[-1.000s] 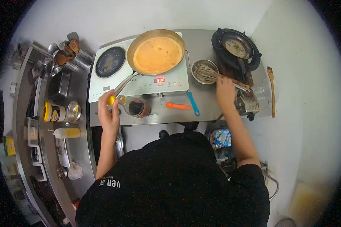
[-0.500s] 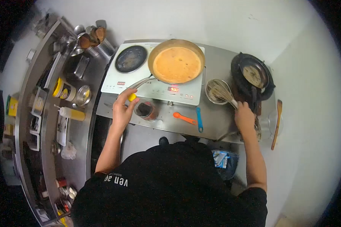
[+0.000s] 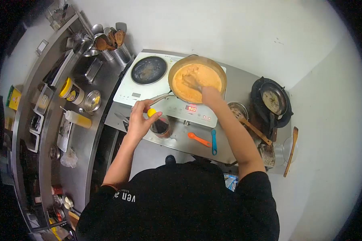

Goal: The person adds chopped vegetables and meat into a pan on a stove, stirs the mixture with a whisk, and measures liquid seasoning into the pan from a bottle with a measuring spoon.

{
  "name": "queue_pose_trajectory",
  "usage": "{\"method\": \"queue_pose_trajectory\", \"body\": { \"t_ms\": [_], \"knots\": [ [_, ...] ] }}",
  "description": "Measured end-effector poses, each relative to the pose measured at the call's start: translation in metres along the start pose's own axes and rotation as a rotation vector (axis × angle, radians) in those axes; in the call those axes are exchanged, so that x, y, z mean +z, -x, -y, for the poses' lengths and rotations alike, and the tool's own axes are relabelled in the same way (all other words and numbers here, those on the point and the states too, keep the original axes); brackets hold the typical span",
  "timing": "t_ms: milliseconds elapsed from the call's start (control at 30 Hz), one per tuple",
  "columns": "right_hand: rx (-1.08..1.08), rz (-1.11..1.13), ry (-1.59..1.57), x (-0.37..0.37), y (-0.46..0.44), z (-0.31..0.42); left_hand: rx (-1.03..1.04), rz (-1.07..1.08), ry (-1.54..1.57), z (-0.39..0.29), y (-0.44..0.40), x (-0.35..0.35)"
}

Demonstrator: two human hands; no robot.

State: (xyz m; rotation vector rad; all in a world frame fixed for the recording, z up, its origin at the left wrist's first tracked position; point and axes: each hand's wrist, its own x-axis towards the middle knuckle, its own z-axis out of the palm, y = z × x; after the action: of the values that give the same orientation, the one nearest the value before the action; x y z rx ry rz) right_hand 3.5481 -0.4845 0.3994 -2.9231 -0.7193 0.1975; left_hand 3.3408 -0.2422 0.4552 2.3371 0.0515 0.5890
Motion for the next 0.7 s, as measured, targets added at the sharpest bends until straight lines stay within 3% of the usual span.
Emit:
{"method": "queue_pose_trajectory", "body": {
  "t_ms": [100,133,200,267,300,433,467,533,600,667,700],
  "knots": [
    [0.038,0.164,-0.039,-0.023,0.032,-0.006,0.032,0.023,0.140,0.008,0.001,-0.003],
    [-0.028,0.116,0.020,-0.043,0.045,-0.013,0.023,0.010,0.137,0.010,0.000,-0.007],
    [0.047,0.165,-0.022,-0.070,0.042,-0.007,0.098,0.089,0.190,0.005,0.001,-0.013],
    [0.128,0.015,0.194,-0.049,0.011,-0.013,0.071,0.163,0.216,0.003,0.004,-0.014],
    [0.068,-0.100,0.162,-0.019,-0.006,-0.014,0.046,0.195,0.251,0.002,0.005,-0.014],
    [-0.064,-0.109,0.025,-0.036,0.029,0.019,-0.027,0.264,0.333,0.002,0.003,-0.018],
    [0.011,-0.004,0.028,-0.054,0.040,0.009,-0.029,0.262,0.329,0.005,0.003,-0.016],
    [0.100,0.115,0.031,-0.060,0.044,-0.001,0.102,0.061,0.191,0.005,0.004,-0.010],
    [0.075,-0.058,0.125,-0.051,0.020,-0.013,0.102,0.019,0.129,0.002,0.007,-0.008],
    [0.102,-0.059,0.127,-0.016,-0.004,-0.019,-0.039,0.026,-0.032,0.000,0.007,-0.013],
    [-0.008,-0.072,0.065,-0.013,0.006,-0.006,-0.032,0.007,0.038,0.003,0.009,-0.013]
  ]
}}
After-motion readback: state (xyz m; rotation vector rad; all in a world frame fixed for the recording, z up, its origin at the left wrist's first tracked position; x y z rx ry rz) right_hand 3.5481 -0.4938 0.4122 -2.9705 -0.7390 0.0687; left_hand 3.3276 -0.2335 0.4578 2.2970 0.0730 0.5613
